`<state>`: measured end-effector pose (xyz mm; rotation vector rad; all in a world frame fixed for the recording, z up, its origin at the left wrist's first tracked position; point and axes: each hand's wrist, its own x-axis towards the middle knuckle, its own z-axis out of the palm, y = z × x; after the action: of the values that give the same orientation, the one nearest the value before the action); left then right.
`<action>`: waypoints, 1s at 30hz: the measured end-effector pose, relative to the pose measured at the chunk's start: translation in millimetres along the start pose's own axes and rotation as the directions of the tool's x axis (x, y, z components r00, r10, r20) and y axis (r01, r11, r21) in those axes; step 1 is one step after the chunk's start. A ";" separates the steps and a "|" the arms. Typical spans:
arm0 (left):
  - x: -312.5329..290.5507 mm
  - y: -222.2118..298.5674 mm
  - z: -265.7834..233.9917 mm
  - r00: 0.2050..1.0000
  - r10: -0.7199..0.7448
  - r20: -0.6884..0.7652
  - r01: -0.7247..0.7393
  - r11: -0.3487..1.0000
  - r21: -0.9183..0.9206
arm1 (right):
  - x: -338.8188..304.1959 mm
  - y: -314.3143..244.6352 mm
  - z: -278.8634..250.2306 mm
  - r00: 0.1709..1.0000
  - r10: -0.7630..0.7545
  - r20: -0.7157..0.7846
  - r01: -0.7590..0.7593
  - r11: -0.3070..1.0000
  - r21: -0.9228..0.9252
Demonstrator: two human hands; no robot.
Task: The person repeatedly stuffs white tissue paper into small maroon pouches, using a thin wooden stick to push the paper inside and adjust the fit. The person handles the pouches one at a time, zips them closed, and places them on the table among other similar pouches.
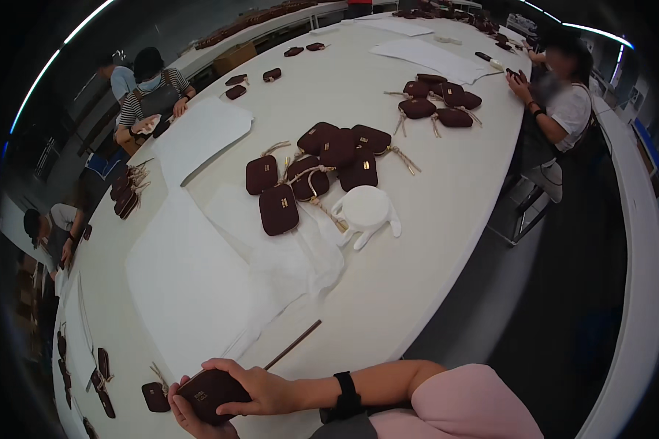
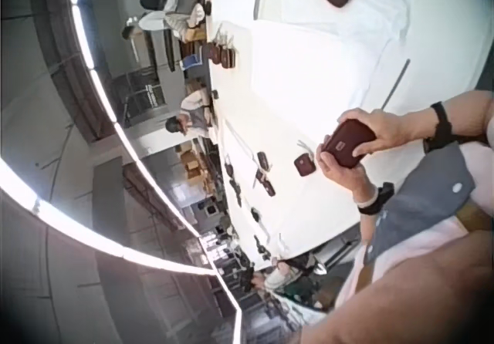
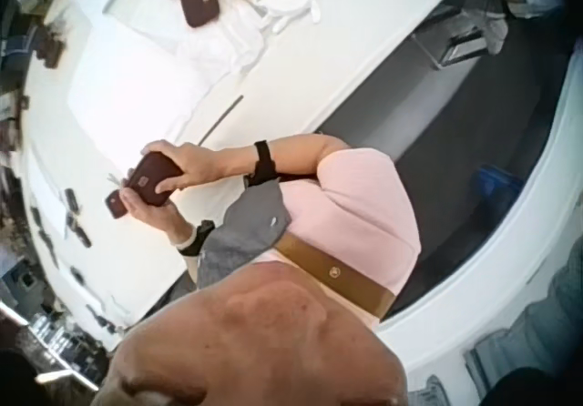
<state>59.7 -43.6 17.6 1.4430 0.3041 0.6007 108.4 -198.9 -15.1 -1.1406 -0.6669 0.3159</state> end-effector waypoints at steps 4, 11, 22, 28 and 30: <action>6.6 -3.0 -11.3 0.999 0.031 0.027 -0.033 0.995 0.093 | 4.7 -0.6 1.4 0.998 0.057 -0.010 -0.056 0.993 0.107; 12.4 -23.6 -35.4 0.998 -0.008 0.067 0.000 0.993 0.121 | 6.3 -22.5 -1.0 0.949 0.308 0.067 -0.314 0.945 0.091; 2.5 -30.5 -57.5 0.995 0.091 0.043 -0.097 0.975 0.200 | 4.1 7.4 20.8 0.991 0.093 0.099 -0.063 0.961 -0.269; 8.9 -4.9 -58.0 0.973 0.030 0.227 -0.127 0.896 0.425 | 14.7 -5.4 8.9 0.959 0.283 0.018 -0.280 0.954 -0.104; 7.9 6.8 -58.9 0.966 -0.065 0.249 -0.030 0.932 0.362 | 19.0 -4.5 6.4 0.981 0.192 0.037 -0.183 0.970 -0.162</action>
<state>33.0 9.9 18.2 1.8539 0.2290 0.3442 118.4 -185.6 -3.2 -1.3547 -0.6394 0.4613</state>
